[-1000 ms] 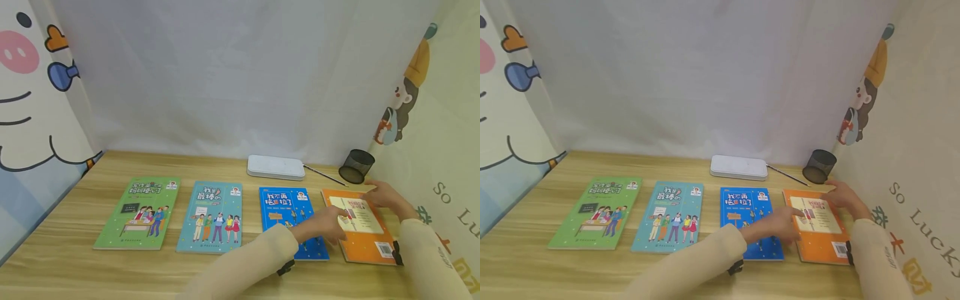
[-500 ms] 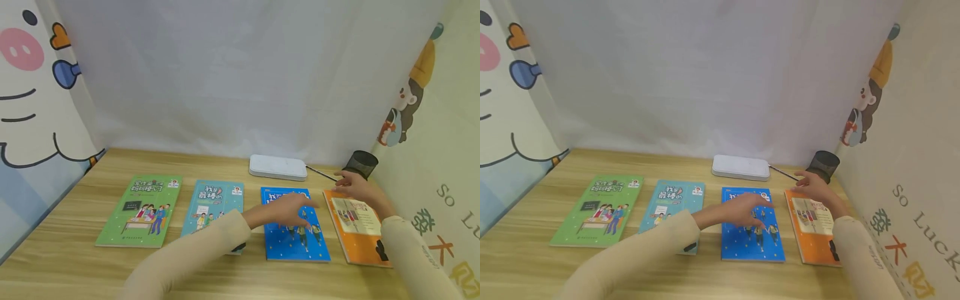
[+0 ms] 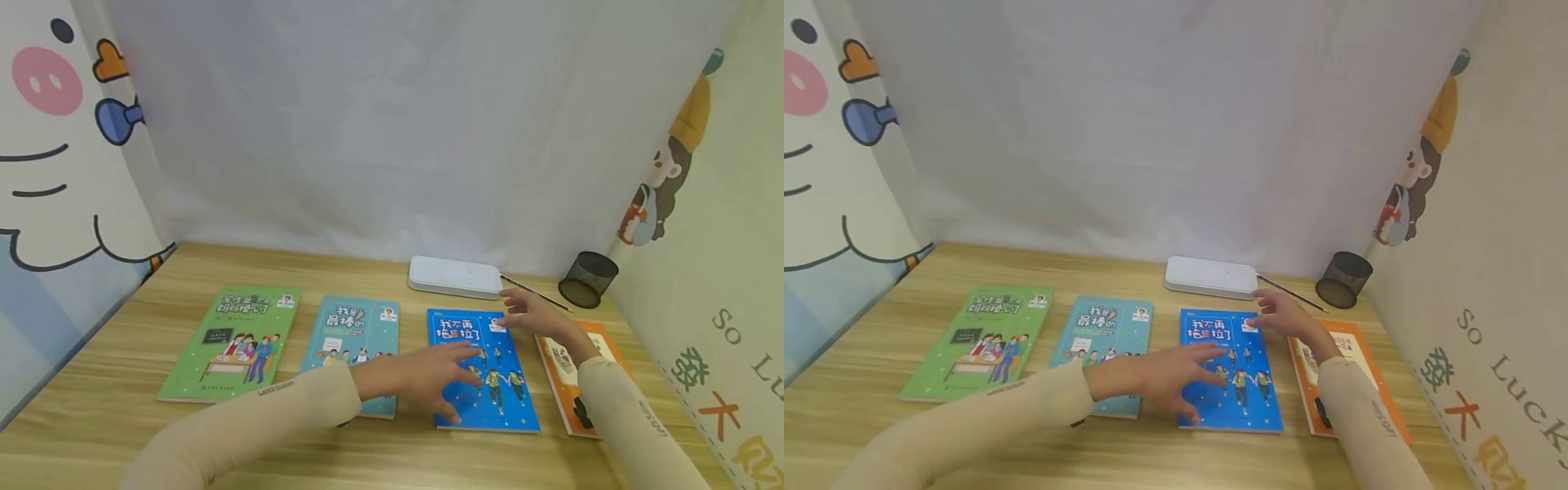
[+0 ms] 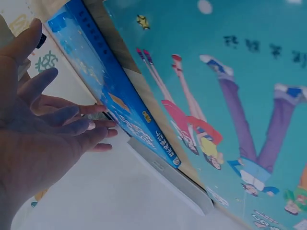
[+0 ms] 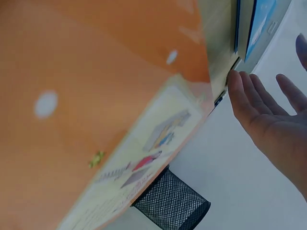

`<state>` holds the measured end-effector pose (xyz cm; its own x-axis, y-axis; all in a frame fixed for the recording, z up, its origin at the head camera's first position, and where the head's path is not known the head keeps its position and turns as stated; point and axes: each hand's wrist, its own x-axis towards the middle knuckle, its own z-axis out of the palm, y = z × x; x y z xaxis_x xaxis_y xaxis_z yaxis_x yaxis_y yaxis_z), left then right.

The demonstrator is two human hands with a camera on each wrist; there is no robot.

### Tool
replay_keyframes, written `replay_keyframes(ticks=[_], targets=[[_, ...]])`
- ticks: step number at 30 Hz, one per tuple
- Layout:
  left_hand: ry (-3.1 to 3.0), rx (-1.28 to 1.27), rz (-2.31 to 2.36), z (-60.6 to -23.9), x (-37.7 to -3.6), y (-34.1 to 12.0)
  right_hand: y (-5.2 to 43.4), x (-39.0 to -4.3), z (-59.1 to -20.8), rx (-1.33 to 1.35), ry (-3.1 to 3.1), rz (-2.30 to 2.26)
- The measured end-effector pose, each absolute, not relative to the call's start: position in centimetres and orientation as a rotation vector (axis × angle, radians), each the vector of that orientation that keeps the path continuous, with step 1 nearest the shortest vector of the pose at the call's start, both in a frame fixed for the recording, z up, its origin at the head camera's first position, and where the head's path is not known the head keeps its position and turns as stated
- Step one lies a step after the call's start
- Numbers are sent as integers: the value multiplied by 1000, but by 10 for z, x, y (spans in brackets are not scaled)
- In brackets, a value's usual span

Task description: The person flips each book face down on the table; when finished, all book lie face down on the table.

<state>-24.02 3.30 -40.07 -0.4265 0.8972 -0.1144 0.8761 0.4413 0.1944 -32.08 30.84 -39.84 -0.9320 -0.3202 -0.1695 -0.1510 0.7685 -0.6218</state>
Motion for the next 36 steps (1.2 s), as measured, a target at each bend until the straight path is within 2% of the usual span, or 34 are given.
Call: replay_keyframes(ticks=[19,36], targets=[[2414,1514,171,-422,-237,17,289,-327,-406,-304,2661,-802],[2423,1499,210,-419,-233,19,273,-343,-413,-137,2748,-645]])
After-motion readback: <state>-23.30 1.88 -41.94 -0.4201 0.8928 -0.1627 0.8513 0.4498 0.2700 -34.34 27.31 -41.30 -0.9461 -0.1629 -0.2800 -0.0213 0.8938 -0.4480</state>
